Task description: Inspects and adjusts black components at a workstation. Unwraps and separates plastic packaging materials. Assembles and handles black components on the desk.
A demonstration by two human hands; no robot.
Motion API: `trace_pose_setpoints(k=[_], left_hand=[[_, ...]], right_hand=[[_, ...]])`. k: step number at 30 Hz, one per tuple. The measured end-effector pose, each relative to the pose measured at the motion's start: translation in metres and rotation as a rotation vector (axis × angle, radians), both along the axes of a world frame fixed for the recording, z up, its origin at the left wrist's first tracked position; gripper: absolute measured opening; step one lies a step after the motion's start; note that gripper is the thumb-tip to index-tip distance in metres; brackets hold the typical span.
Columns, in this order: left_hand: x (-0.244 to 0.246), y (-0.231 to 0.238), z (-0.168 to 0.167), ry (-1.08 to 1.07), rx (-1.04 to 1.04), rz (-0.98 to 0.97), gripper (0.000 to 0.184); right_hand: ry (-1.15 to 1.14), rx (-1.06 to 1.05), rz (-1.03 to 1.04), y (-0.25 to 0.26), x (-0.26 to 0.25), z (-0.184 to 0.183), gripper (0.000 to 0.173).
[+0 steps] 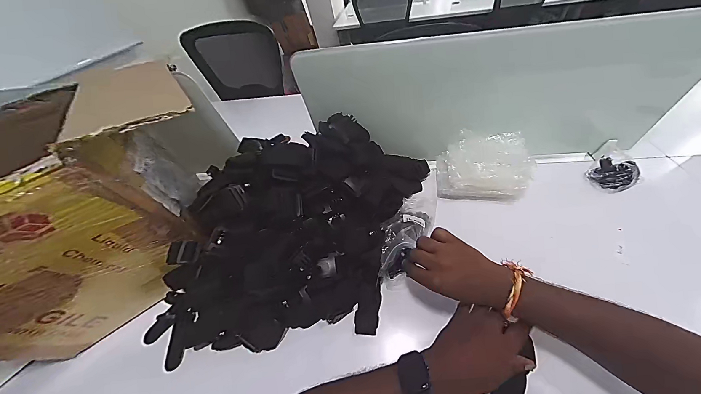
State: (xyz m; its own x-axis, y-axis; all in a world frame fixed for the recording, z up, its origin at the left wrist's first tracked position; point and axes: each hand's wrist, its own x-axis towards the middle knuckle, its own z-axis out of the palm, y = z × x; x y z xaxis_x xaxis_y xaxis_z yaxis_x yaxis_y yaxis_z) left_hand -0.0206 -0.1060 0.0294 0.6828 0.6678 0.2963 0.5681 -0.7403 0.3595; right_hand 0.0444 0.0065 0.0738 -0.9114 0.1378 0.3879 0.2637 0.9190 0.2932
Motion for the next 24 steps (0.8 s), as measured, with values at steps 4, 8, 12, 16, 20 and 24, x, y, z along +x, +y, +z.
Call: trace_pose_setpoints(k=[4, 8, 12, 16, 20, 24], left_hand=[[-0.015, -0.022, -0.014, 0.065, -0.021, -0.186, 0.066], [-0.019, -0.03, -0.017, 0.2, -0.228, -0.242, 0.089], [-0.019, -0.029, -0.019, 0.132, -0.064, -0.182, 0.037], [-0.032, -0.016, -0.014, 0.08, 0.075, -0.109, 0.023], [-0.073, -0.004, 0.048, -0.066, 0.272, 0.149, 0.028], [-0.157, 0.042, 0.152, -0.113, 0.541, 0.562, 0.041]], right_hand=[[-0.033, -0.034, -0.123, 0.012, -0.023, -0.015, 0.019], [-0.057, -0.027, -0.2, 0.015, -0.027, -0.024, 0.021], [0.056, -0.005, -0.157, 0.007, -0.01, -0.026, 0.027], [0.315, -0.013, -0.134, -0.005, 0.037, -0.02, 0.032], [0.417, -0.091, -0.309, -0.001, 0.108, -0.029, 0.037], [0.412, -0.17, -0.528, 0.011, 0.169, -0.06, 0.041]])
